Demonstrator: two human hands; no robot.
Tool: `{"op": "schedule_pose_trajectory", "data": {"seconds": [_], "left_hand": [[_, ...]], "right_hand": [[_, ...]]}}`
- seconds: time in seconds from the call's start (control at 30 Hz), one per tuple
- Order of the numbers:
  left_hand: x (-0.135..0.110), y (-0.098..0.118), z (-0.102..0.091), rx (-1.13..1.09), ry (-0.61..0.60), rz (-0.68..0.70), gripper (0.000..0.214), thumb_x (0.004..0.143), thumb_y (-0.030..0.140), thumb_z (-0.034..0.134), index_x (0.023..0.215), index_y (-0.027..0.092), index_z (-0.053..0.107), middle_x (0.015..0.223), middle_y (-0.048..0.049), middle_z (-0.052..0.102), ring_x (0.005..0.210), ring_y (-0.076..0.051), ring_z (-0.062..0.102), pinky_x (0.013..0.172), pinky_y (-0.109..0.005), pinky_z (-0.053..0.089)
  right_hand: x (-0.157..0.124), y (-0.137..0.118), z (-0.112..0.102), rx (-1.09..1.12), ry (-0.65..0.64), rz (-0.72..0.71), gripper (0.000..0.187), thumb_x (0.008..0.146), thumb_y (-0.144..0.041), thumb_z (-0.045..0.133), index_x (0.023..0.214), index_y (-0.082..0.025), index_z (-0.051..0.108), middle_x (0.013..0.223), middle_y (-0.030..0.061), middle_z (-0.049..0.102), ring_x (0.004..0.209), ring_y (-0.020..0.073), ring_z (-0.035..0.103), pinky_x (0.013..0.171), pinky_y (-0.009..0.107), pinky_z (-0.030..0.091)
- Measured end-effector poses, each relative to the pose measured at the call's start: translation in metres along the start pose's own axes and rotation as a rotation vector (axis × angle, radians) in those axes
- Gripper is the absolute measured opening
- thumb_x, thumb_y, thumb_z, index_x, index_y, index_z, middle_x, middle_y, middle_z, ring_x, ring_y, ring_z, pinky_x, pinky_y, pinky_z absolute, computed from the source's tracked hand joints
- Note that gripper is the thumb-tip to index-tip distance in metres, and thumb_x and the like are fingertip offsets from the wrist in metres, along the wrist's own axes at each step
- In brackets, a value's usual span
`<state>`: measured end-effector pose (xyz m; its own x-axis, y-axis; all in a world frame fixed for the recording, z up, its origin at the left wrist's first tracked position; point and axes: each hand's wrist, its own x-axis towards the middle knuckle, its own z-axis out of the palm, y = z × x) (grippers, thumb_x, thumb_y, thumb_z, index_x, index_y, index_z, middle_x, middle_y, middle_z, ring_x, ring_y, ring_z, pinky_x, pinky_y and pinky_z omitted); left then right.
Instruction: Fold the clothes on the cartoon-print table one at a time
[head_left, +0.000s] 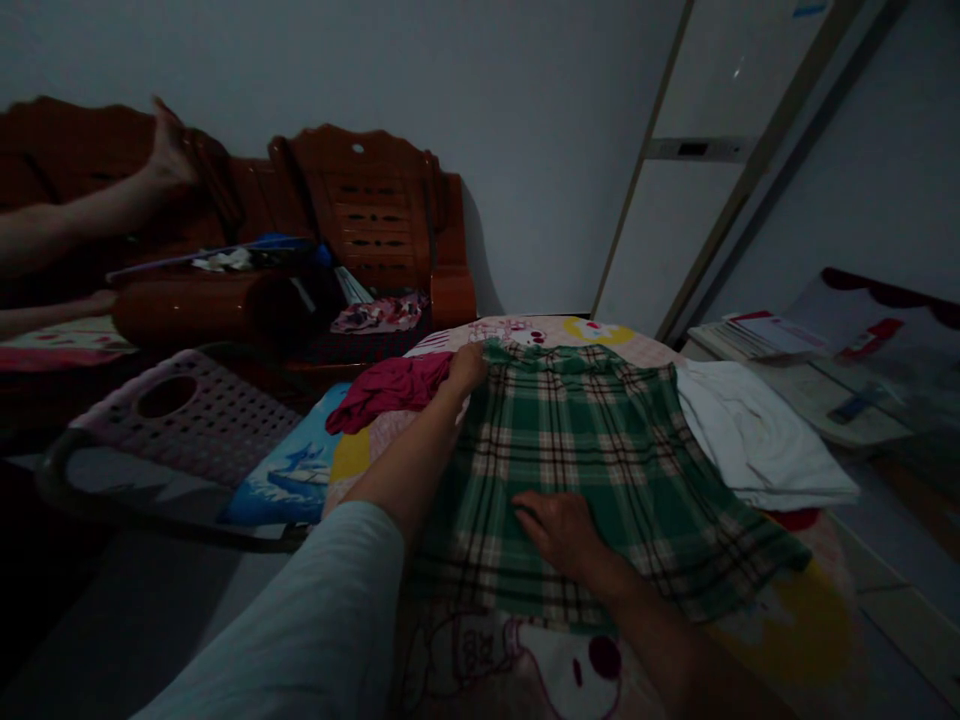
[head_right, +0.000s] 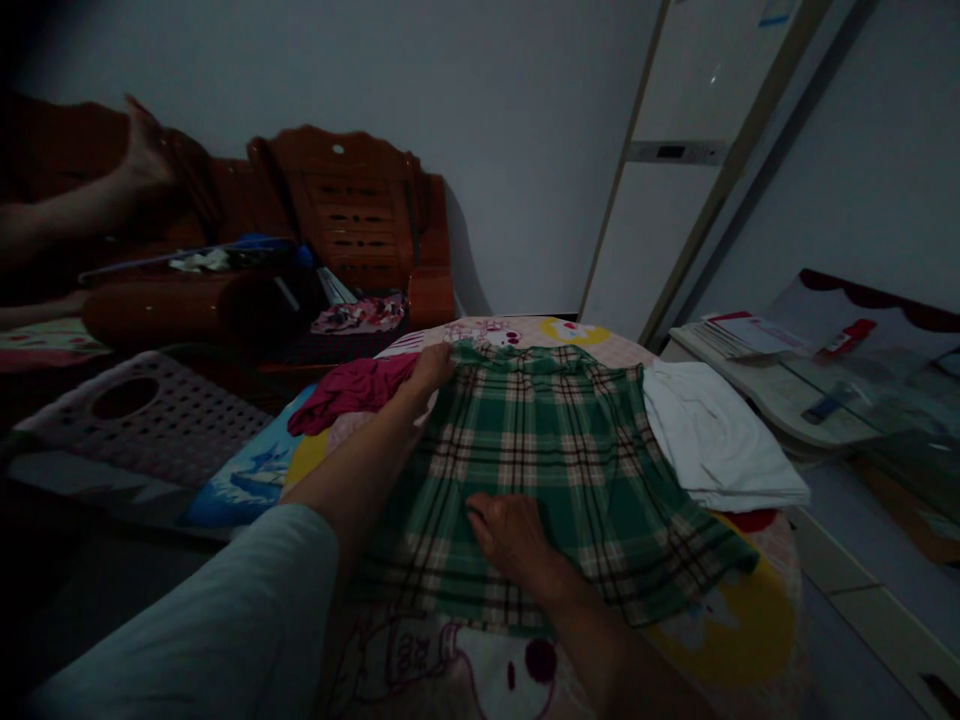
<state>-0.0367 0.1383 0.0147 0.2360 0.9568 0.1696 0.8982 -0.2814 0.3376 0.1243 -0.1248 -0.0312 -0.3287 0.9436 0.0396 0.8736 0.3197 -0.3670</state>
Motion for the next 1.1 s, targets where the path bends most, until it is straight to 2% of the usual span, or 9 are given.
{"op": "schedule_pose_trajectory", "data": {"seconds": [0.1,0.17,0.3,0.43,0.63,0.7,0.8,0.97,1.1], "left_hand": [[-0.025,-0.004,0.012,0.122,-0.038,-0.092,0.033,0.092,0.017,0.045,0.122,0.008,0.056,0.120,-0.0224,0.062,0.113,-0.032,0.061,0.094,-0.039,0.047],[-0.038,-0.005,0.019,0.156,-0.042,-0.089,0.037,0.092,0.017,0.046,0.127,0.009,0.052,0.125,-0.0222,0.059,0.113,-0.032,0.061,0.092,-0.039,0.049],[-0.047,-0.008,0.026,0.155,0.016,-0.075,0.042,0.094,0.009,0.034,0.132,0.016,0.050,0.126,-0.0176,0.058,0.109,-0.026,0.064,0.090,-0.036,0.051],[-0.047,-0.009,0.021,0.157,0.052,-0.107,0.042,0.094,0.007,0.032,0.128,0.016,0.053,0.128,-0.0168,0.057,0.110,-0.025,0.064,0.090,-0.034,0.051],[-0.057,-0.013,-0.003,0.158,-0.054,-0.076,0.041,0.093,0.024,0.052,0.131,0.010,0.052,0.124,-0.0190,0.063,0.115,-0.028,0.062,0.094,-0.033,0.047],[-0.068,-0.018,-0.012,0.179,-0.135,-0.052,0.034,0.091,0.025,0.055,0.121,0.009,0.061,0.116,-0.0180,0.067,0.110,-0.027,0.064,0.090,-0.030,0.047],[-0.090,-0.027,-0.020,0.186,-0.238,-0.034,0.024,0.088,0.031,0.059,0.095,0.011,0.071,0.097,-0.0148,0.073,0.096,-0.025,0.068,0.081,-0.026,0.048],[-0.126,-0.036,-0.021,0.098,-0.297,-0.007,0.027,0.086,0.036,0.061,0.075,0.013,0.071,0.073,-0.0090,0.070,0.075,-0.020,0.067,0.066,-0.024,0.044],[-0.141,-0.039,-0.017,-0.146,-0.335,-0.028,0.026,0.082,0.033,0.065,0.062,0.015,0.063,0.053,-0.0010,0.060,0.055,-0.014,0.060,0.054,-0.021,0.040]], "right_hand": [[0.001,-0.001,-0.002,0.000,-0.005,0.015,0.028,0.094,-0.030,0.050,0.114,-0.025,0.069,0.095,0.0054,0.077,0.087,0.0218,0.072,0.075,0.029,0.046],[0.001,-0.002,-0.002,-0.003,-0.009,0.017,0.028,0.094,-0.030,0.050,0.114,-0.025,0.069,0.097,0.0055,0.077,0.088,0.0221,0.072,0.076,0.030,0.046],[0.001,-0.002,-0.002,-0.021,-0.008,0.020,0.028,0.094,-0.030,0.050,0.115,-0.026,0.068,0.098,0.0053,0.077,0.089,0.0221,0.072,0.076,0.030,0.047],[-0.001,-0.001,0.001,-0.049,0.006,0.004,0.029,0.095,-0.029,0.049,0.117,-0.025,0.068,0.099,0.0058,0.077,0.089,0.0205,0.072,0.076,0.029,0.047],[-0.002,0.000,0.003,-0.074,0.022,-0.009,0.029,0.095,-0.029,0.049,0.117,-0.025,0.067,0.100,0.0054,0.077,0.088,0.0210,0.072,0.075,0.029,0.047],[-0.001,-0.001,0.002,-0.081,0.021,-0.008,0.029,0.095,-0.029,0.048,0.117,-0.025,0.067,0.099,0.0056,0.077,0.087,0.0213,0.072,0.075,0.029,0.047],[-0.001,-0.001,0.001,-0.091,0.013,-0.010,0.029,0.096,-0.029,0.047,0.117,-0.024,0.067,0.098,0.0060,0.077,0.086,0.0204,0.072,0.075,0.029,0.047],[-0.004,0.004,0.004,-0.107,0.064,-0.043,0.025,0.095,-0.025,0.050,0.112,-0.022,0.069,0.094,0.0066,0.076,0.083,0.0188,0.070,0.073,0.027,0.047],[-0.010,-0.005,0.003,-0.053,0.195,-0.185,0.023,0.096,-0.021,0.048,0.098,-0.016,0.070,0.087,0.0083,0.072,0.081,0.0183,0.067,0.074,0.028,0.046]]}}
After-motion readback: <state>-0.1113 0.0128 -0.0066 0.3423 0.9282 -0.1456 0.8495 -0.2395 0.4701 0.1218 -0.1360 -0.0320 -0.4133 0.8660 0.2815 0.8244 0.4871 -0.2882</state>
